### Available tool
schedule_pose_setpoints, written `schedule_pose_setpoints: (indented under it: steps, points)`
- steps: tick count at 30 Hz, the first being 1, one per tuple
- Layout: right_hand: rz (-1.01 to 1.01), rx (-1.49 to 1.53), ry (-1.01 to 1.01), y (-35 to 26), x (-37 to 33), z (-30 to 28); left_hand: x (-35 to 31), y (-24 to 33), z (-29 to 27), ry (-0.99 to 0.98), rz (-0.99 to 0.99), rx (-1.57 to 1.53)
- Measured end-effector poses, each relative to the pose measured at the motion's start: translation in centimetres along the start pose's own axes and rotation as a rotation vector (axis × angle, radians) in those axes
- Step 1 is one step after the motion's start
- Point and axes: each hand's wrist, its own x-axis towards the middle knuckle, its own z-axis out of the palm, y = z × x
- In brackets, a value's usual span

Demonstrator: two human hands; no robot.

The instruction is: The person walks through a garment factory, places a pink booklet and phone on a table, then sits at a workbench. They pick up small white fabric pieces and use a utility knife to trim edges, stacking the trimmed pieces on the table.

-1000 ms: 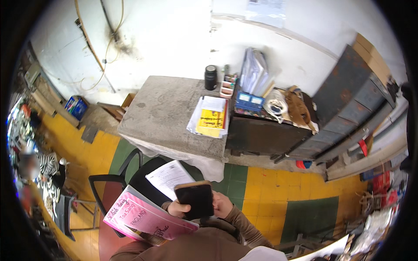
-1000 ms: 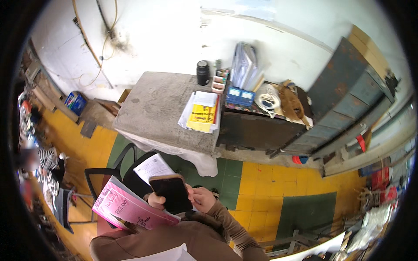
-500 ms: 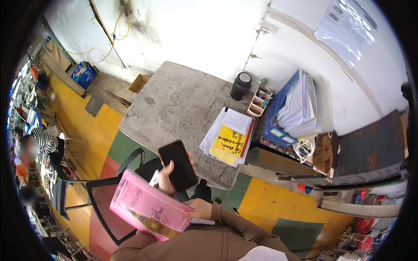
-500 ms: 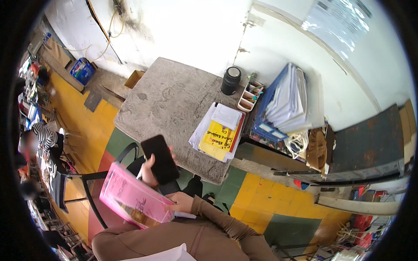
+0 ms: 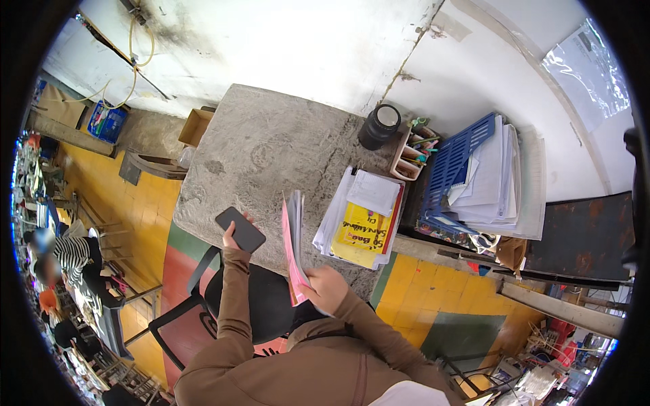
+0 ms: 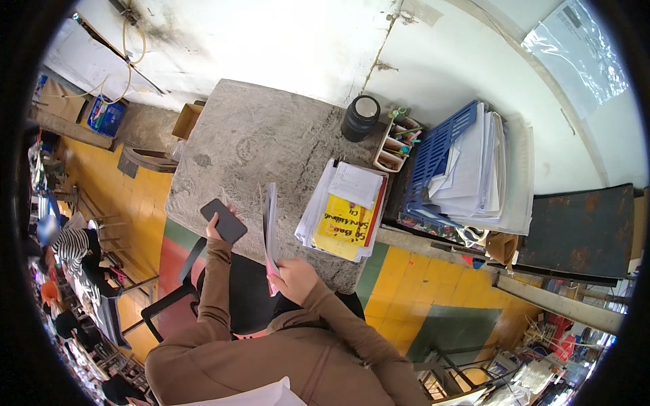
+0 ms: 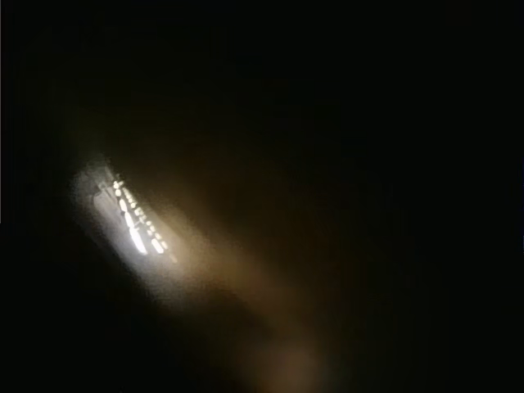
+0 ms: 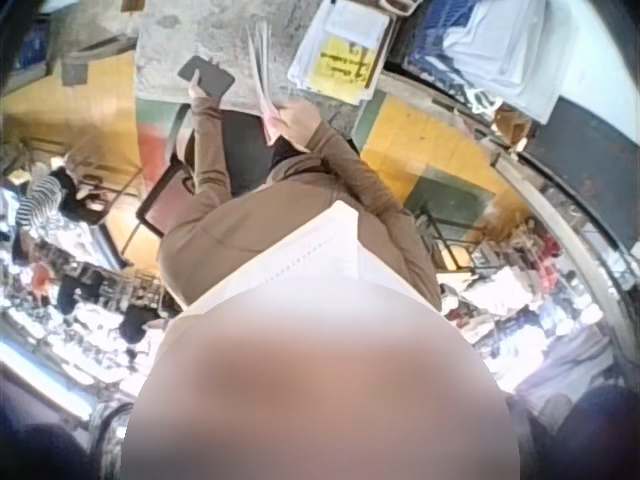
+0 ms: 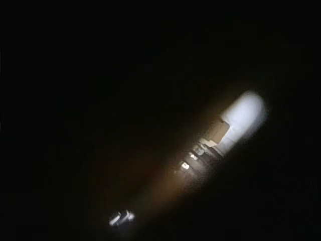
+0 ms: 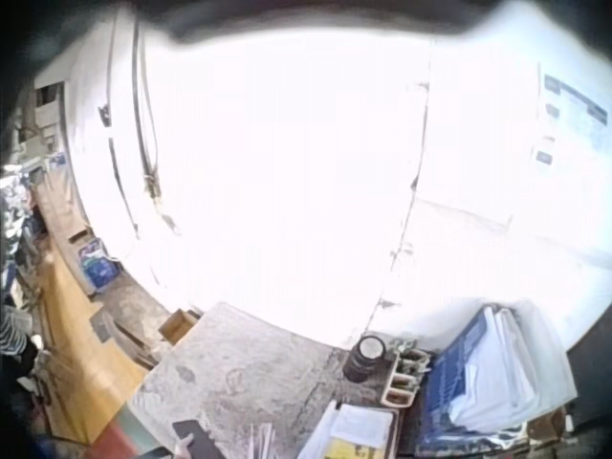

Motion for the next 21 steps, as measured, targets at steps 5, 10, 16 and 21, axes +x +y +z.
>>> schedule_pose_setpoints:
  steps: [5,10,16,21]
  points:
    - [-0.056,0.135,-0.032,1.6,5.2,0.5,-2.6,3.5,0.4,-0.086,0.077,-0.043]
    - [0.110,0.037,0.038,3.6,5.6,2.4,-5.7,5.4,2.5,-0.148,0.133,0.004]
    - [0.445,-0.229,0.234,7.9,-1.9,-0.1,-3.0,3.3,1.1,0.023,-0.054,0.022]
    - [0.506,-0.282,0.263,10.4,-8.6,-5.7,2.9,-2.8,-3.3,0.096,-0.107,0.123]
